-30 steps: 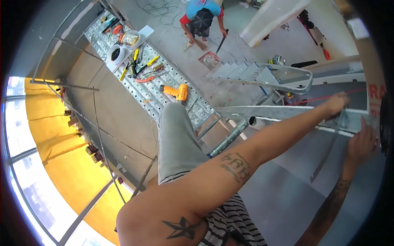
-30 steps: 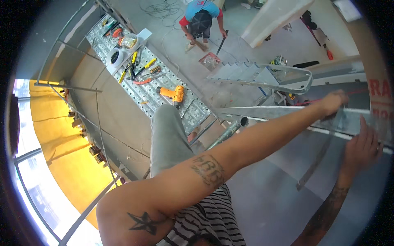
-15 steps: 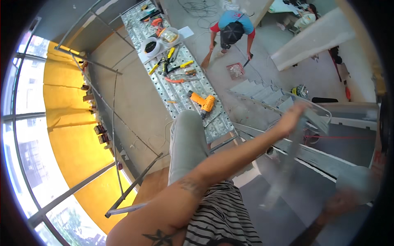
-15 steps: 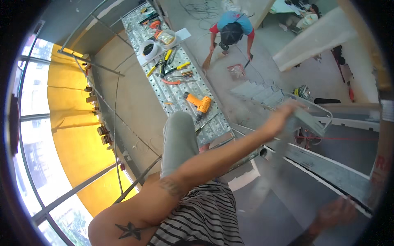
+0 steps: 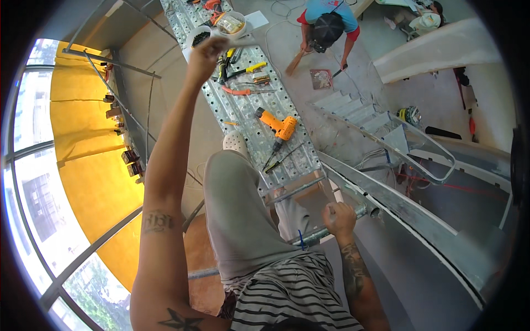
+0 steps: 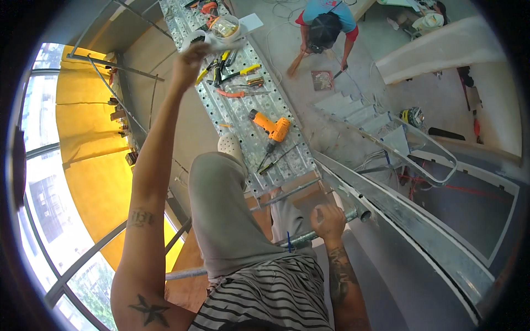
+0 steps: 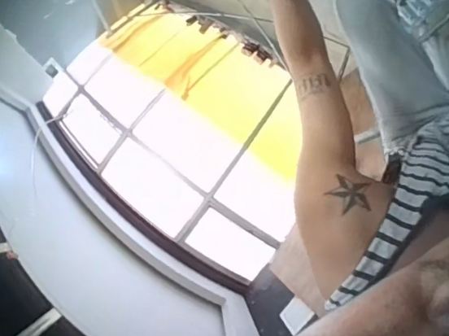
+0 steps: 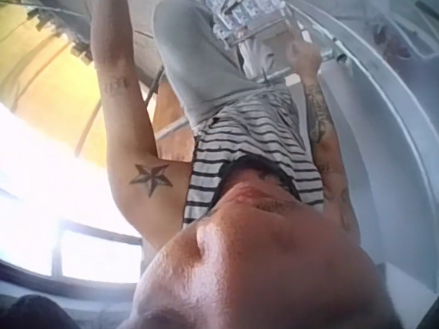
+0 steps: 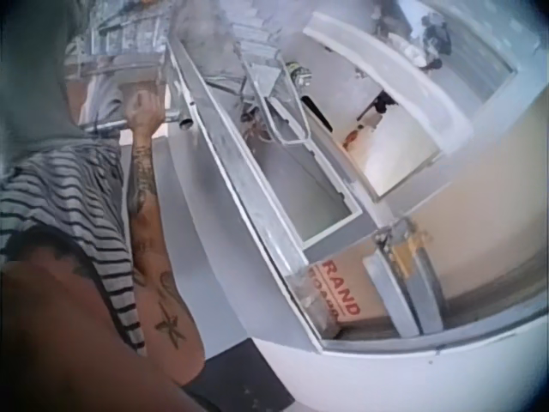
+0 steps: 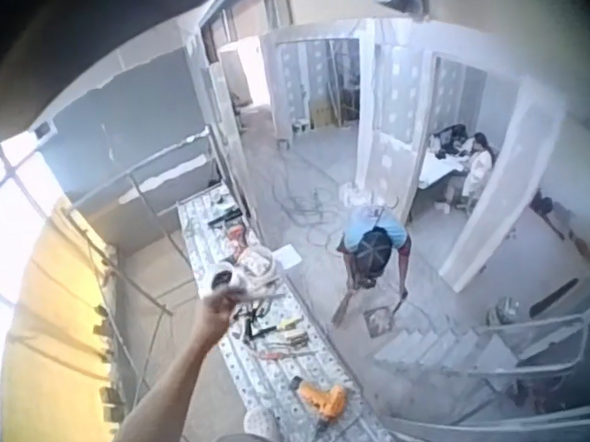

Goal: The person measures a drywall corner using a metal ruler, drills holes into the wall using an electric drill, and moves the scaffolding to measure another section of the wall.

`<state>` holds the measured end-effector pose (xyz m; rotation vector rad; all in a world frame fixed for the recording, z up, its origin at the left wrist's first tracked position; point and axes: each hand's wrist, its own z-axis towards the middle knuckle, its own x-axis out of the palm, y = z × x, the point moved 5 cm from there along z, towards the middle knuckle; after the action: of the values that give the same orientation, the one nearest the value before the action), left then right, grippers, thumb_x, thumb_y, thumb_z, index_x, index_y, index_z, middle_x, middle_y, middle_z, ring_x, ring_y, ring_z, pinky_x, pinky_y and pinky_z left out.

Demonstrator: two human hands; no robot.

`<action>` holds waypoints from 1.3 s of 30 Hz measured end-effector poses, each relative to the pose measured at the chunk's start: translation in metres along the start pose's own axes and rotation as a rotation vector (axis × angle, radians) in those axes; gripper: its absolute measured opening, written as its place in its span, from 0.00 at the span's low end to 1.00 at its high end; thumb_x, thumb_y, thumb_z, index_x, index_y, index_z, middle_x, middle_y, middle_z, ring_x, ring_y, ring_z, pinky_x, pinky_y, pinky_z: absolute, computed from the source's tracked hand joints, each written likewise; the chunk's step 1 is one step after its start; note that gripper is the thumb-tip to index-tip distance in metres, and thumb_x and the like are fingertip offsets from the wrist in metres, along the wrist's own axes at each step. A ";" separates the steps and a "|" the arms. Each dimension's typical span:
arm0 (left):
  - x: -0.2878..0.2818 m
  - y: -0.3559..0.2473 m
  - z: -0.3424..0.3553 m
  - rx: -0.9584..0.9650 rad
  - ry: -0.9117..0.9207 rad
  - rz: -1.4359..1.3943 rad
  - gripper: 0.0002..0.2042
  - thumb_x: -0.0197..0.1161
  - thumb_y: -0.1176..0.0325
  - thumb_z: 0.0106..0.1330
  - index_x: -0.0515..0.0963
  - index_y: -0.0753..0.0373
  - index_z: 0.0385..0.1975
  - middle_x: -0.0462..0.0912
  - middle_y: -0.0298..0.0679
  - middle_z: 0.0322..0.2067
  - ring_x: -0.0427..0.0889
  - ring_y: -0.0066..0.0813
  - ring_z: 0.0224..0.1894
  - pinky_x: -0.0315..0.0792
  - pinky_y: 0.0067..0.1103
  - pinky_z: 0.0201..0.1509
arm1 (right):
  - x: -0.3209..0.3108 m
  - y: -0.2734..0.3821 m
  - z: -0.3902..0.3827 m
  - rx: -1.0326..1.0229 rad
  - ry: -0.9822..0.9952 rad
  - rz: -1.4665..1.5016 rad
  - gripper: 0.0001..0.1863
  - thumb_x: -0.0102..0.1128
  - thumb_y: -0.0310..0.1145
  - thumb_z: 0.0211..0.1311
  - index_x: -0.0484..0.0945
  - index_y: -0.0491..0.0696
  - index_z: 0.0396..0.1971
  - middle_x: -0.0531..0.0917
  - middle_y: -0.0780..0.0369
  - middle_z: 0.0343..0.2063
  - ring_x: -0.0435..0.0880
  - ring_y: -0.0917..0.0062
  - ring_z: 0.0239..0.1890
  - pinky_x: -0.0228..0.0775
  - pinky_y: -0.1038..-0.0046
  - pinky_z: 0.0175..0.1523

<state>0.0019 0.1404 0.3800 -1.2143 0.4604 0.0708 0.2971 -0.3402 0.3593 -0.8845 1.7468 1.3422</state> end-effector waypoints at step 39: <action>-0.048 0.443 0.147 -0.679 0.164 1.104 0.12 0.61 0.60 0.57 0.84 0.43 0.40 0.83 0.40 0.44 0.82 0.39 0.48 0.74 0.32 0.53 | 0.016 0.015 0.043 0.073 0.452 -0.217 0.10 0.54 0.26 0.42 0.79 0.46 0.28 0.75 0.56 0.23 0.74 0.61 0.26 0.66 0.59 0.36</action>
<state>-0.1273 0.4428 0.0450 -1.4855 1.2805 1.1517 0.2828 -0.2965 0.3445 -1.3721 1.9482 0.9803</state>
